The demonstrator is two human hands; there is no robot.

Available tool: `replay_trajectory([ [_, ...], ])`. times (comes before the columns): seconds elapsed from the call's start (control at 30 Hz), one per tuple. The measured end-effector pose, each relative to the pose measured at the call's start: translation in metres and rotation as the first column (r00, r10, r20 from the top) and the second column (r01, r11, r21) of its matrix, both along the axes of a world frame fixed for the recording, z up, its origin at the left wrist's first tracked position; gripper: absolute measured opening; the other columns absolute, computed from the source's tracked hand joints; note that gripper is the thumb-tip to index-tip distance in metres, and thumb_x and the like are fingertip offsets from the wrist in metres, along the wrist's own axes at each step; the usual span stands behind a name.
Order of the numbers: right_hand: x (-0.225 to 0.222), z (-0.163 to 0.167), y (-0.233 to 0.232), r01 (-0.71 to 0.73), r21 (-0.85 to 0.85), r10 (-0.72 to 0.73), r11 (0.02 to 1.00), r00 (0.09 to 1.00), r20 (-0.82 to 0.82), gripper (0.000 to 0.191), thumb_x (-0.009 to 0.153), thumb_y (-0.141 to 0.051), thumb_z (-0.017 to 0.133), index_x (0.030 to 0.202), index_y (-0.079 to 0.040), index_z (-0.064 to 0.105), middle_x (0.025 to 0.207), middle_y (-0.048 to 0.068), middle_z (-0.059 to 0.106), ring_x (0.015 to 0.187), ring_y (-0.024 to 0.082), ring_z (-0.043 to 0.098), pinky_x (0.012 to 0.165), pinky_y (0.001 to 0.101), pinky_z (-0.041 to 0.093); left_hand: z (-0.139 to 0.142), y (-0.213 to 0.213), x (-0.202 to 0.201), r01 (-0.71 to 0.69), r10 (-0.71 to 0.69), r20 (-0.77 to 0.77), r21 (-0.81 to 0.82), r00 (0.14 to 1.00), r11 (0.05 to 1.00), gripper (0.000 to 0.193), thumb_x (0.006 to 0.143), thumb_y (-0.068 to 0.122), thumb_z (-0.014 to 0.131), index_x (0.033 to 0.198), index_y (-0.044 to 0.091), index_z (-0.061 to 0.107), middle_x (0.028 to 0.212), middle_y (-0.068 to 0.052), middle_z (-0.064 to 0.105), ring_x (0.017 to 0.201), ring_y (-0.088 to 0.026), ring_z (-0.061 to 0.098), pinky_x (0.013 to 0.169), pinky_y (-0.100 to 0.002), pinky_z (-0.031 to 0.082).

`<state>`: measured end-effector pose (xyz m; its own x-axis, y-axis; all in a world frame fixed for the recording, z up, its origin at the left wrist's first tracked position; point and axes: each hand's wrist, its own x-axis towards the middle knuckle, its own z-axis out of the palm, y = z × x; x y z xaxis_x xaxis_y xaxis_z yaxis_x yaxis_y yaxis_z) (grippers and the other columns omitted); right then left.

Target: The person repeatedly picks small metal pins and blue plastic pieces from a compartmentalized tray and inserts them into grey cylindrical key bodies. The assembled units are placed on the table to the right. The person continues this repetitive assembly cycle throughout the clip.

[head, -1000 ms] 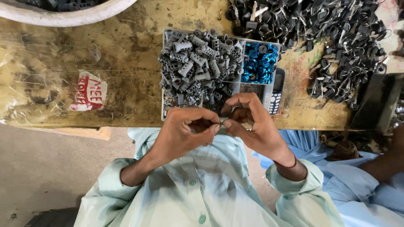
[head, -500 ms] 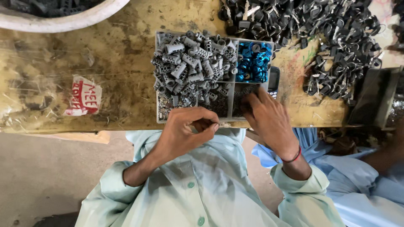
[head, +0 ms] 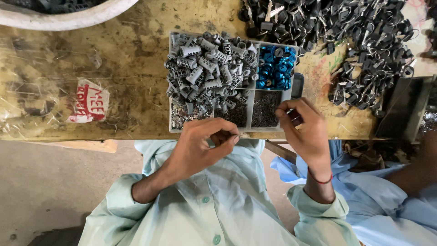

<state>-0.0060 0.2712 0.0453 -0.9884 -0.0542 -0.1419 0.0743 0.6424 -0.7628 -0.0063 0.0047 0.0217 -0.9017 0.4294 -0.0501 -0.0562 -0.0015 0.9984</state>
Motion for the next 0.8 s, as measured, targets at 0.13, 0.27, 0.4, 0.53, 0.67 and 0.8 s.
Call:
replay_trajectory([
  [0.13, 0.015, 0.005, -0.021, 0.051, -0.471, 0.045, 0.881, 0.981, 0.189, 0.01, 0.091, 0.003, 0.072, 0.098, 0.0, 0.065, 0.093, 0.005, 0.064, 0.07, 0.007, 0.062, 0.06, 0.0224, 0.049, 0.001, 0.012, 0.005, -0.069, 0.07, 0.084, -0.017, 0.994, 0.997, 0.013, 0.094, 0.006, 0.073, 0.105, 0.0, 0.071, 0.085, -0.003, 0.073, 0.069, -0.006, 0.068, 0.058, -0.021, 0.055],
  [0.27, 0.026, 0.004, -0.043, -0.154, -0.217, 0.147, 0.964, 0.988, -0.046, 0.015, 0.086, 0.002, 0.077, 0.093, -0.001, 0.065, 0.091, 0.005, 0.067, 0.072, 0.008, 0.067, 0.06, 0.0218, 0.053, 0.004, 0.015, 0.008, -0.052, -0.011, 0.29, 0.21, 0.957, 0.976, 0.012, 0.1, 0.004, 0.067, 0.11, -0.002, 0.068, 0.091, -0.004, 0.072, 0.08, -0.008, 0.071, 0.065, -0.023, 0.062],
  [0.4, 0.026, 0.011, -0.044, -0.176, -0.254, 0.182, 0.951, 0.983, 0.001, 0.013, 0.088, 0.002, 0.077, 0.094, 0.0, 0.066, 0.093, 0.006, 0.068, 0.074, 0.01, 0.067, 0.061, 0.0217, 0.055, 0.006, 0.005, 0.008, -0.001, -0.063, 0.233, 0.264, 0.971, 0.964, 0.012, 0.101, 0.003, 0.066, 0.11, -0.004, 0.067, 0.099, -0.006, 0.072, 0.088, -0.012, 0.075, 0.069, -0.026, 0.066],
  [0.53, 0.023, 0.021, -0.041, -0.196, -0.263, 0.21, 0.945, 0.977, 0.028, 0.014, 0.088, 0.0, 0.077, 0.096, 0.001, 0.066, 0.094, 0.006, 0.069, 0.074, 0.01, 0.069, 0.061, 0.0226, 0.056, 0.009, 0.005, 0.008, 0.015, -0.059, 0.184, 0.235, 0.981, 0.972, 0.012, 0.101, 0.003, 0.067, 0.111, -0.004, 0.068, 0.098, -0.007, 0.074, 0.087, -0.012, 0.077, 0.067, -0.026, 0.066],
  [0.67, 0.023, 0.023, -0.04, -0.206, -0.269, 0.227, 0.941, 0.973, 0.049, 0.015, 0.088, 0.0, 0.077, 0.097, 0.002, 0.065, 0.095, 0.007, 0.069, 0.072, 0.01, 0.07, 0.062, 0.0231, 0.056, 0.01, 0.007, 0.008, 0.024, -0.073, 0.19, 0.246, 0.979, 0.969, 0.011, 0.102, 0.002, 0.066, 0.111, -0.004, 0.067, 0.099, -0.007, 0.074, 0.088, -0.012, 0.077, 0.069, -0.026, 0.067],
  [0.8, 0.027, 0.021, -0.042, -0.105, -0.41, 0.164, 0.906, 0.98, 0.111, 0.008, 0.094, 0.002, 0.072, 0.099, 0.001, 0.065, 0.095, 0.006, 0.068, 0.073, 0.01, 0.072, 0.063, 0.023, 0.059, 0.009, 0.007, 0.01, 0.006, -0.02, 0.081, 0.165, 0.997, 0.986, 0.015, 0.099, 0.0, 0.068, 0.113, -0.005, 0.067, 0.1, -0.007, 0.073, 0.086, -0.012, 0.076, 0.069, -0.025, 0.066],
])
